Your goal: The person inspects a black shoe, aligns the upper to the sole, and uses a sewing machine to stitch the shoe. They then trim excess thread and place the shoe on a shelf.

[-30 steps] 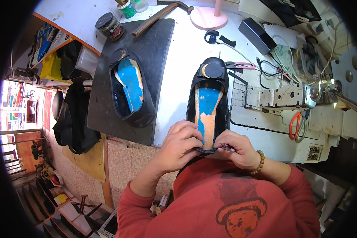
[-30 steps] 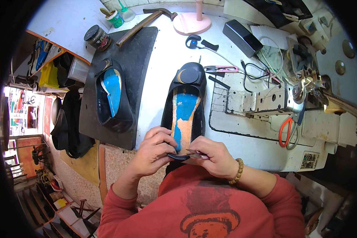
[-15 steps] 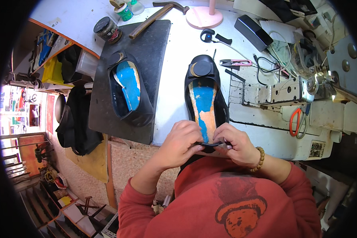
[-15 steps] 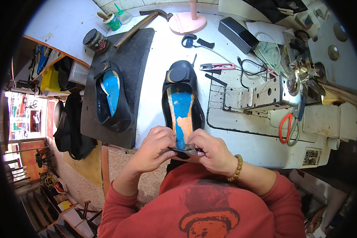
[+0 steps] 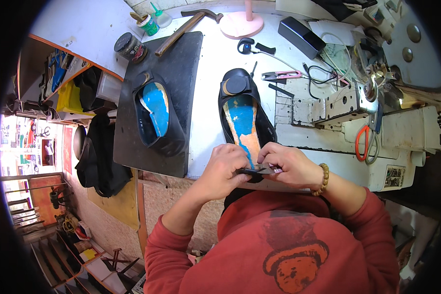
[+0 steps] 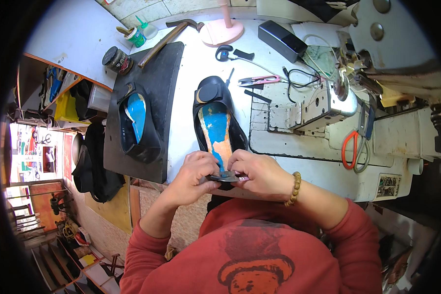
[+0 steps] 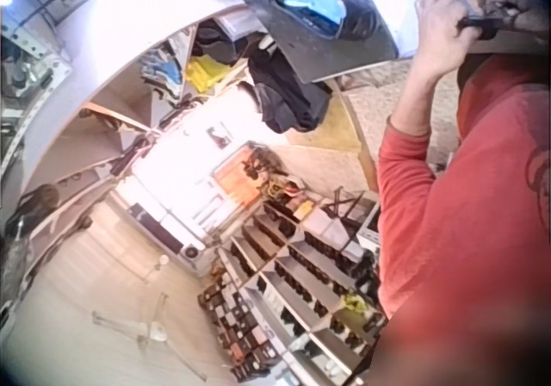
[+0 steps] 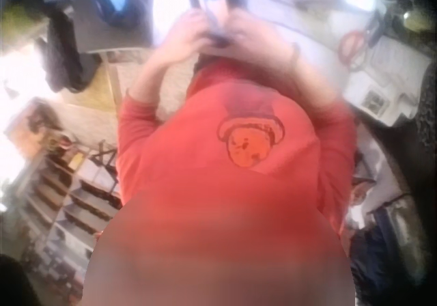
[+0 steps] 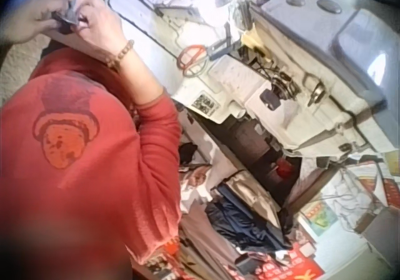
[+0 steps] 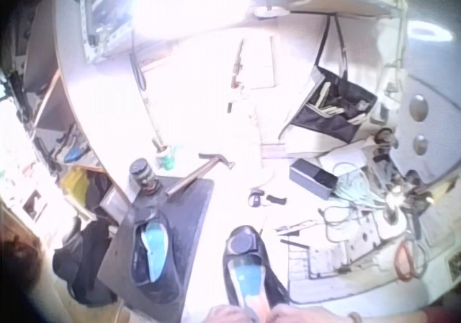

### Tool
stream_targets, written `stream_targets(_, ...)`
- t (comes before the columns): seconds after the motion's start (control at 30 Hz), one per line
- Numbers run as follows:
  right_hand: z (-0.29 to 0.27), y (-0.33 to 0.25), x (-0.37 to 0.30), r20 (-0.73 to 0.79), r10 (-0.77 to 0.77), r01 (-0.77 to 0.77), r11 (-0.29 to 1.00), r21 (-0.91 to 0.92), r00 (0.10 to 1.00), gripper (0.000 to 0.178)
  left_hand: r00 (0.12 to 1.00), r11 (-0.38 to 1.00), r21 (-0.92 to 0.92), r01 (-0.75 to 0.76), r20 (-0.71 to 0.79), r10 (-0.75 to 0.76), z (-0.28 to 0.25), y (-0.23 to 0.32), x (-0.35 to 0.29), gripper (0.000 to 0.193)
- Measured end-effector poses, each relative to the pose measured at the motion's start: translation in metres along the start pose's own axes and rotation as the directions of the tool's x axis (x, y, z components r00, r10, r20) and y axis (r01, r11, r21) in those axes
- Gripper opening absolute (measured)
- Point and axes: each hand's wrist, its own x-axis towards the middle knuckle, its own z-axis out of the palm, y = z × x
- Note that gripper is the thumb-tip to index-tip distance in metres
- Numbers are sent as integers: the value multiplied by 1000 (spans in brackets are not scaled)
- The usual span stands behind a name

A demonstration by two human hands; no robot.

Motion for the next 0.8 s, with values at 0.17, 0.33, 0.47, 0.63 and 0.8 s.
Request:
stream_targets(0.17,-1,8,5,24,32,-34,996,81,999,18,999,1000,-14,-27,-48,26,3,-1,4,21)
stream_targets(0.33,-4,13,5,68,33,-41,992,122,997,23,998,999,-33,-36,-53,34,5,-3,6,19)
stream_targets(0.47,-6,15,6,56,30,-38,986,163,998,23,999,999,-26,-32,-45,31,4,-3,7,20)
stream_targets(0.63,-12,15,6,69,21,-37,970,240,997,22,1000,999,43,1,-23,0,0,6,11,19)
stream_targets(0.8,-14,10,2,91,69,-102,891,442,993,18,991,992,103,73,-119,-60,11,28,14,15)
